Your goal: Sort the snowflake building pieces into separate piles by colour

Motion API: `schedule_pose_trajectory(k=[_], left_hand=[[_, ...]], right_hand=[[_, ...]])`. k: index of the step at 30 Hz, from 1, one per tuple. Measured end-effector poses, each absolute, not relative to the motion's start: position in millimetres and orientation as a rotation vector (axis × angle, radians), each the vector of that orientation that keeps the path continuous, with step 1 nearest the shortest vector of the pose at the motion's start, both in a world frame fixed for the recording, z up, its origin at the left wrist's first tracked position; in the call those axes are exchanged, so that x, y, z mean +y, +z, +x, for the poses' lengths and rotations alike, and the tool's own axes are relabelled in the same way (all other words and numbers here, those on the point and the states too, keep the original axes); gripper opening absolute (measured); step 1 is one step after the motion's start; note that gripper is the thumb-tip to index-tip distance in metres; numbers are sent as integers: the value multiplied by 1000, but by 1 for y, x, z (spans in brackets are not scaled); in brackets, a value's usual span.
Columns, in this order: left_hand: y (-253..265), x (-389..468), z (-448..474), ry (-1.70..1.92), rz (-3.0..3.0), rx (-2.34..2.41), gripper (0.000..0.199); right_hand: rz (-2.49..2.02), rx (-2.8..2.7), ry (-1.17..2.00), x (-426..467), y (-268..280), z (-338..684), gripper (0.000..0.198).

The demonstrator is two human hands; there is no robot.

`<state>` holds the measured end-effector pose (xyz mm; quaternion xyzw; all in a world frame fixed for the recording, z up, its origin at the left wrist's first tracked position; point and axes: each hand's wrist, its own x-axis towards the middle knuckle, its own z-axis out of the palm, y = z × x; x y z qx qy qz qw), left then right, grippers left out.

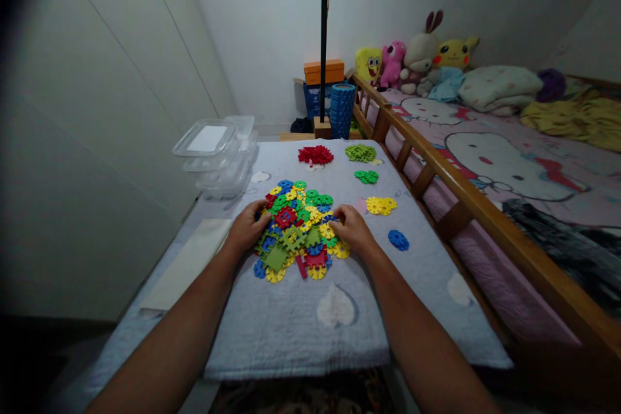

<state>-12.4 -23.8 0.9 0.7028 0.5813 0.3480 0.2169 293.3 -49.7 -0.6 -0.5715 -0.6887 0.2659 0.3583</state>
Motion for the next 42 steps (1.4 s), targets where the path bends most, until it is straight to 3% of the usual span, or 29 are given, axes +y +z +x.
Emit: schedule_pose_trajectory(k=[5,15,29,42], left_hand=[[2,-25,-12,971,1941,1604,41],[4,-25,-12,960,1944,1592,42],[2,-24,-12,954,1936,1594,42],[1,-23,-13,919,1963,1615,44]], right_hand=[[-1428,-1531,864,-53,2,294,18],[-1413,-1414,861,-52,-1,292,28],[-1390,-1430,751,-54,10,292,23],[-1755,-1218,615,-92,34,415,17]])
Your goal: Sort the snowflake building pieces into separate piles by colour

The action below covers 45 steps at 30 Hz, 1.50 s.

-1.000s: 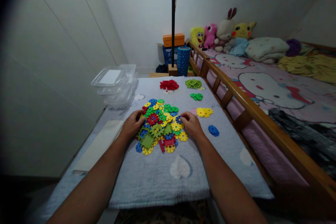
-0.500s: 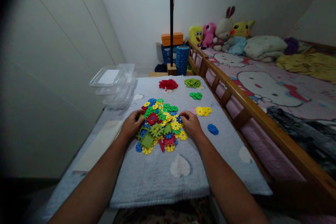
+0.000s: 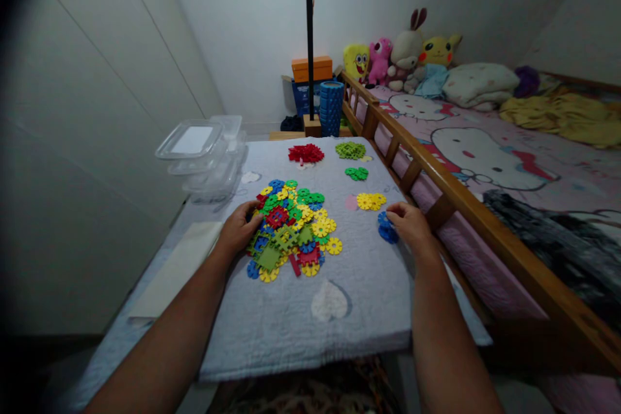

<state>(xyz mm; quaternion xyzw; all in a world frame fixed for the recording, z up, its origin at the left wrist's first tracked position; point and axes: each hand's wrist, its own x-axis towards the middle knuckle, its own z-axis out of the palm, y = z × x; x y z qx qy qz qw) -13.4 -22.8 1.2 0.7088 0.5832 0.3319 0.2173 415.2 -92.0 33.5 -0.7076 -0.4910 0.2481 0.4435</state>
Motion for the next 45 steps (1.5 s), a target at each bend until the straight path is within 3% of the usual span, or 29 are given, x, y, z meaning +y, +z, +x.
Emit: schedule_pose_trajectory(k=[6,13,29,34,40,45], left_hand=[[2,-23,-13,906,1961,1634,45],[2,-23,-13,900,1966,1627,47],[1,-22,-13,923,1980,1616,43],[1,-23,-13,931,1971,1611,42],[1,-23,-13,945,1967,1606,38],[1,-24,-13,960,1951,1592,40]], right_hand=[[-1864,-1124,511,-98,9,428,15],[-2008,-1330,167,-94,-2,435,22],[-1958,-1631,231,-100,3,420,26],[-1837,-1585,94,-95,20,397,24],[-1475,-2079,466,-80,40,322,17],[-1483,-2279,486,-67,34,285,20]])
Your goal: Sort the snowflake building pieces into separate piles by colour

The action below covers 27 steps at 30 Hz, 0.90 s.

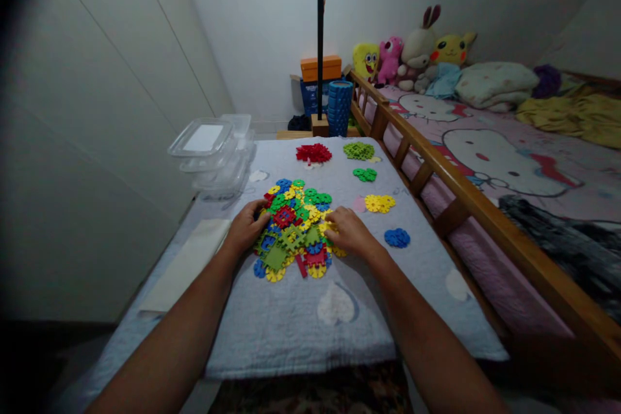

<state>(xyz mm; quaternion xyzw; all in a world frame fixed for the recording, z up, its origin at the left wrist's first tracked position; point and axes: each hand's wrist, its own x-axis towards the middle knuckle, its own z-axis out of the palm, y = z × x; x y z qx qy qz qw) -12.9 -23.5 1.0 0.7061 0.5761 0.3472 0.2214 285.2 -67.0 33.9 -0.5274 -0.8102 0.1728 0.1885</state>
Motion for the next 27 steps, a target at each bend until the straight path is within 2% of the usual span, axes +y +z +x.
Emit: schedule_pose_trajectory(k=[4,14,20,27], left_hand=[[0,-23,-13,959,1955,1591,40],[3,-23,-13,938,1959,1599,40],[3,-22,-13,946,1954,1594,39],[2,-21,-13,939,1956,1599,40]], right_hand=[[-1527,-2194,565,-66,26,284,14],[-1433,-1696,909,-63,21,299,15],[-1617,-1399,584,-36,39,359,22],[-1813,-1137,273,-21,23,411,23]])
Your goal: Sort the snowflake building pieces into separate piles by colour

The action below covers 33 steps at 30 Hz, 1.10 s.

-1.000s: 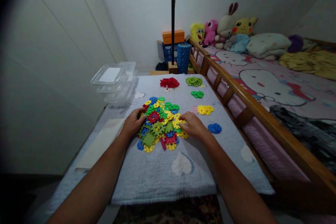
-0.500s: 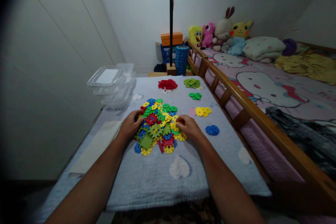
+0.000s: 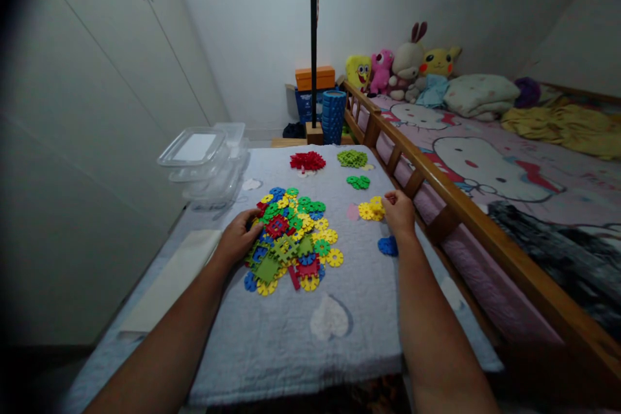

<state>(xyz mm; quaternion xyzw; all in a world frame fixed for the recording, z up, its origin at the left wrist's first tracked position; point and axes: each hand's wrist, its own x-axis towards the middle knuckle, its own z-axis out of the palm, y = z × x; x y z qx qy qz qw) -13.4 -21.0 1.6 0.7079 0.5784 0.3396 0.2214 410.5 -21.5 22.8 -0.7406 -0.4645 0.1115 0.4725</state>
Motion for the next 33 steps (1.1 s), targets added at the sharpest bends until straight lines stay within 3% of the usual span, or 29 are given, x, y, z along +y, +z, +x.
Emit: schedule_pose_trajectory(k=[13,21,33], left_hand=[[3,-23,-13,936,1979,1608,40],[4,-23,-13,930,1967,1606,41],[-2,-21,-14,947,1976,1588,39]], right_hand=[[-1982,-1285,47,-23,9,414,19],[-1669,-1738,50,-31,20,353,19],[-1587,-2171,130,-32,-9,289,53]])
